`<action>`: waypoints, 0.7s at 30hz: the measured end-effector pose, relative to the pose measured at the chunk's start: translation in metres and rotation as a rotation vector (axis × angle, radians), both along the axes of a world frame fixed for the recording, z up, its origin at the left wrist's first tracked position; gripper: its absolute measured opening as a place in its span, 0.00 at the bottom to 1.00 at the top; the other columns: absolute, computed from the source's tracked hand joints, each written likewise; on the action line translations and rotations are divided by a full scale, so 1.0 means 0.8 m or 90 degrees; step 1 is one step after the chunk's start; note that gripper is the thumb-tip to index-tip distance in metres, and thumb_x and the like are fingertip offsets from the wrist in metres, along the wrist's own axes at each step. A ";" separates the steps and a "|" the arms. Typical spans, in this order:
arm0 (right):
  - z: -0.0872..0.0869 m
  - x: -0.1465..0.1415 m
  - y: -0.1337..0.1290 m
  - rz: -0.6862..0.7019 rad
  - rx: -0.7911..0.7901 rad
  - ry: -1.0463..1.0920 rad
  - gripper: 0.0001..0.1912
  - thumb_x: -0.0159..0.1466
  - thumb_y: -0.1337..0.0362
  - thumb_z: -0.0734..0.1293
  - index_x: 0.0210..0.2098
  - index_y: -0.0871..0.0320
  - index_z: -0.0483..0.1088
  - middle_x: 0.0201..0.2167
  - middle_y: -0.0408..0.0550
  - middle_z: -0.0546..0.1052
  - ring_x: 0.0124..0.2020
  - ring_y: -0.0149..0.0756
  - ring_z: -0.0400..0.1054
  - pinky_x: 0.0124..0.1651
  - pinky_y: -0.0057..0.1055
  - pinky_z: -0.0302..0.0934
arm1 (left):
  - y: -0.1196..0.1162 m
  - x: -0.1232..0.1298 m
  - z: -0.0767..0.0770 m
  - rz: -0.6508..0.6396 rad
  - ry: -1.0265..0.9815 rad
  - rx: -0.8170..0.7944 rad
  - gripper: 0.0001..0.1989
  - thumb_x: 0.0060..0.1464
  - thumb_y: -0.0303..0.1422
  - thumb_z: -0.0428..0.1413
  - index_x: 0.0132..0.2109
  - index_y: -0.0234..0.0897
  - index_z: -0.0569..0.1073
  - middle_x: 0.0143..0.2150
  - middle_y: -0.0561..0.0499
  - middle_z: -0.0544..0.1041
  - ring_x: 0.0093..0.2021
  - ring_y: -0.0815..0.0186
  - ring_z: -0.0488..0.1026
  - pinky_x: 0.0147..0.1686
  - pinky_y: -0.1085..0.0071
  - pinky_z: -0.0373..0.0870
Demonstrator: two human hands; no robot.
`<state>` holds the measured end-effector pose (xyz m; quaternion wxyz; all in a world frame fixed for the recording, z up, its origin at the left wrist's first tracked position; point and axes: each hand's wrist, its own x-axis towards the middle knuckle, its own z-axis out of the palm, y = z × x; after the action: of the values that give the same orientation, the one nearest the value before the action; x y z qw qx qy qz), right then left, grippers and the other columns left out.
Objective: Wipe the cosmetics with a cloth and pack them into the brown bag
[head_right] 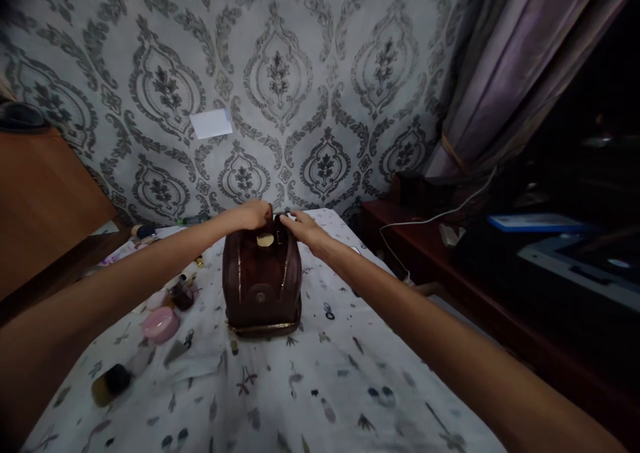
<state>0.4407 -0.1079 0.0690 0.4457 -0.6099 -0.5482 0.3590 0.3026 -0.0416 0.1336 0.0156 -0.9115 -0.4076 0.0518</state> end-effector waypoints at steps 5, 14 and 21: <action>-0.005 0.006 -0.010 -0.043 0.061 -0.036 0.22 0.69 0.58 0.61 0.60 0.59 0.64 0.62 0.57 0.69 0.59 0.43 0.66 0.54 0.38 0.66 | -0.049 -0.064 0.029 -0.012 -0.135 0.078 0.14 0.63 0.30 0.48 0.50 0.34 0.75 0.49 0.44 0.80 0.51 0.58 0.75 0.49 0.67 0.69; 0.006 -0.042 -0.126 -0.064 0.470 -0.187 0.16 0.70 0.58 0.58 0.52 0.56 0.70 0.52 0.55 0.75 0.55 0.44 0.69 0.57 0.42 0.64 | -0.129 -0.217 -0.034 0.047 -0.408 0.035 0.14 0.59 0.38 0.47 0.45 0.37 0.74 0.43 0.46 0.81 0.43 0.58 0.77 0.42 0.66 0.71; -0.032 -0.122 -0.199 0.301 0.590 -0.219 0.17 0.70 0.70 0.59 0.56 0.52 0.66 0.40 0.50 0.79 0.40 0.38 0.73 0.42 0.36 0.70 | -0.182 -0.301 -0.092 0.196 -0.486 -0.026 0.20 0.60 0.47 0.47 0.45 0.40 0.75 0.45 0.47 0.82 0.44 0.56 0.79 0.41 0.66 0.74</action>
<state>0.3429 -0.2670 0.0437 0.4786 -0.2599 -0.8361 0.0655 0.0620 -0.1871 0.0604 -0.1628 -0.7937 -0.5145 -0.2806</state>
